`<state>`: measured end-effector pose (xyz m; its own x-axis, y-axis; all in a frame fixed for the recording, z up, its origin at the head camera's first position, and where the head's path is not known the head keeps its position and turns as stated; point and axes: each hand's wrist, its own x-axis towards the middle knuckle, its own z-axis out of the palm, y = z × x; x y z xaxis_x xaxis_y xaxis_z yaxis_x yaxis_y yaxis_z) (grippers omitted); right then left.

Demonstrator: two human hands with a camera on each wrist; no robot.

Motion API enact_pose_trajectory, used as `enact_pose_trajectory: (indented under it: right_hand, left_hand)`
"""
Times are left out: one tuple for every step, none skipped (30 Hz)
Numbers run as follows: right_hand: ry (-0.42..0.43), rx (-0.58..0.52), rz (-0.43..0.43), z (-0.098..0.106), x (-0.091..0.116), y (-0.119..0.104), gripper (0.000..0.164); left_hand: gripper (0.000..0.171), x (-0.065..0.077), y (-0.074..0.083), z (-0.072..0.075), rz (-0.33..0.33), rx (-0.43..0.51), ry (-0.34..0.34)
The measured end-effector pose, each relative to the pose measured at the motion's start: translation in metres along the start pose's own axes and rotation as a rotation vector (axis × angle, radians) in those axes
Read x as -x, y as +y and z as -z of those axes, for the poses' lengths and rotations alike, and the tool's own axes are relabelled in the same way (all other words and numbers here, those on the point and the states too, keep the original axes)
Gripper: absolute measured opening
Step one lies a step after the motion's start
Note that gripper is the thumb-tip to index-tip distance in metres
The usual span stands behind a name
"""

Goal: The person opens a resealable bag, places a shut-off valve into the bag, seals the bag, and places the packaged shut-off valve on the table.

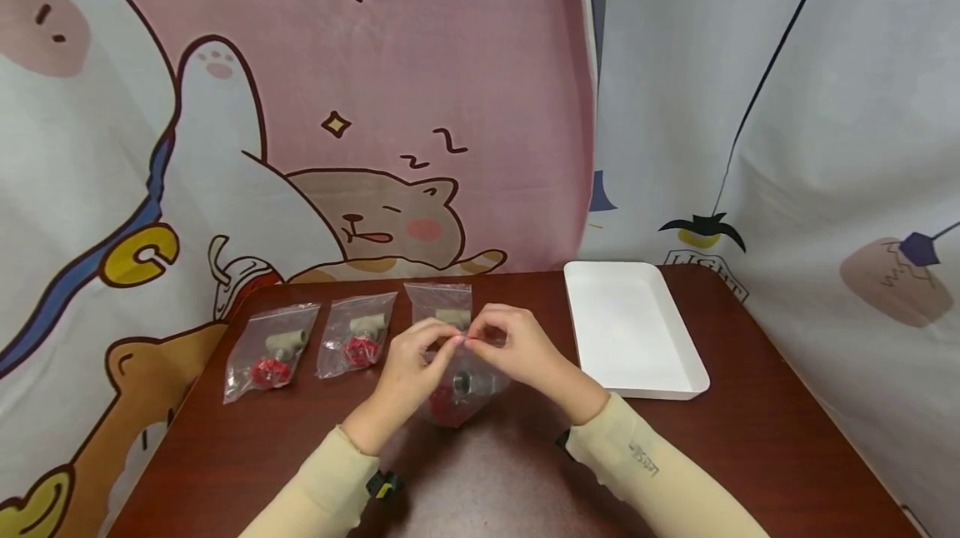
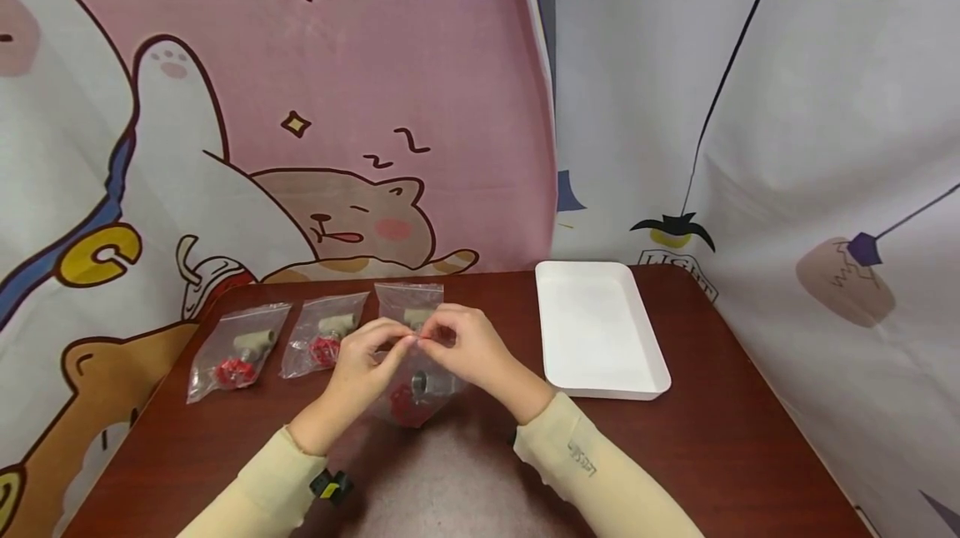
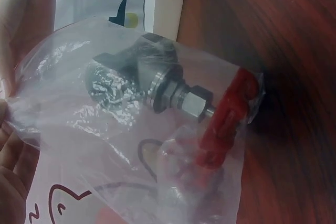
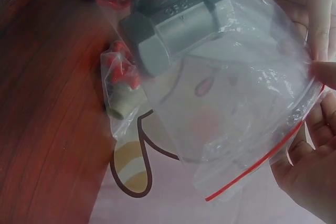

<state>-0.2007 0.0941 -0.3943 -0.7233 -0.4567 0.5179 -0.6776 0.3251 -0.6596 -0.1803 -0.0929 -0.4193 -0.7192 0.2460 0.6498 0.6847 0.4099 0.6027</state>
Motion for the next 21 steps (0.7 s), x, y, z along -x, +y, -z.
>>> enact_pose_trajectory:
  right_hand:
    - [0.004,0.0,0.007,0.0,0.0,0.0,0.009]
    - [0.008,0.0,0.015,0.0,0.0,-0.001,0.009]
    - [0.011,-0.002,0.023,0.0,0.001,-0.001,0.009]
    - [0.013,-0.003,0.03,0.0,0.001,-0.002,0.009]
    - [0.012,-0.003,0.035,0.0,0.001,-0.002,0.009]
    - [0.009,-0.003,0.036,0.0,0.002,-0.002,0.009]
    - [0.003,-0.005,0.036,0.001,0.002,-0.002,0.008]
    - [-0.006,-0.008,0.031,0.001,0.002,-0.002,0.007]
    - [-0.018,-0.012,0.019,0.002,0.003,-0.002,0.006]
    - [-0.032,-0.017,0.003,0.003,0.003,-0.001,0.005]
    - [-0.05,-0.021,-0.015,0.005,0.003,0.0,0.004]
    - [-0.067,-0.021,-0.032,0.006,0.004,0.001,0.004]
    - [-0.085,-0.022,-0.05,0.007,0.004,0.002,0.004]
    - [-0.102,-0.018,-0.066,0.009,0.005,0.002,0.005]
    - [-0.118,-0.014,-0.079,0.011,0.005,0.004,0.006]
    - [-0.132,-0.006,-0.086,0.012,0.006,0.005,0.006]
    - [-0.144,0.004,-0.09,0.014,0.006,0.006,0.006]
    - [-0.151,0.012,-0.094,0.015,0.007,0.007,0.007]
    - [-0.155,0.016,-0.098,0.016,0.008,0.008,0.007]
    - [-0.154,0.023,-0.101,0.016,0.009,0.009,0.008]
    - [-0.153,0.031,-0.103,0.017,0.01,0.01,0.008]
  left_hand:
    - [0.008,0.0,0.0,0.0,-0.002,-0.004,0.0]
    - [0.008,0.0,0.0,0.0,-0.006,-0.005,-0.002]
    - [0.008,0.001,0.0,0.0,-0.009,-0.007,-0.003]
    - [0.007,0.001,0.0,0.0,-0.012,-0.009,-0.002]
    - [0.007,0.001,0.001,0.0,-0.016,-0.013,-0.002]
    - [0.007,0.001,0.001,0.0,-0.018,-0.015,-0.001]
    - [0.007,0.002,0.001,-0.001,-0.021,-0.015,-0.001]
    - [0.006,0.001,0.002,-0.001,-0.023,-0.017,0.0]
    - [0.006,0.001,0.002,-0.001,-0.022,-0.018,0.0]
    - [0.006,0.001,0.002,-0.001,-0.019,-0.017,0.0]
    - [0.006,0.002,0.002,-0.001,-0.017,-0.017,-0.001]
    - [0.005,0.002,0.002,-0.001,-0.015,-0.017,-0.002]
    - [0.005,0.002,0.003,-0.001,-0.013,-0.018,-0.002]
    - [0.005,0.001,0.003,-0.001,-0.01,-0.021,-0.002]
    - [0.005,0.002,0.003,-0.001,-0.006,-0.021,-0.002]
    - [0.005,0.002,0.003,-0.001,-0.003,-0.025,-0.002]
    - [0.005,0.002,0.004,-0.001,-0.001,-0.026,-0.001]
    - [0.004,0.002,0.004,-0.001,0.004,-0.026,-0.001]
    - [0.004,0.002,0.004,-0.001,0.008,-0.021,-0.001]
    - [0.004,0.002,0.004,0.0,0.013,-0.014,-0.002]
    - [0.004,0.002,0.004,0.0,0.017,-0.006,-0.001]
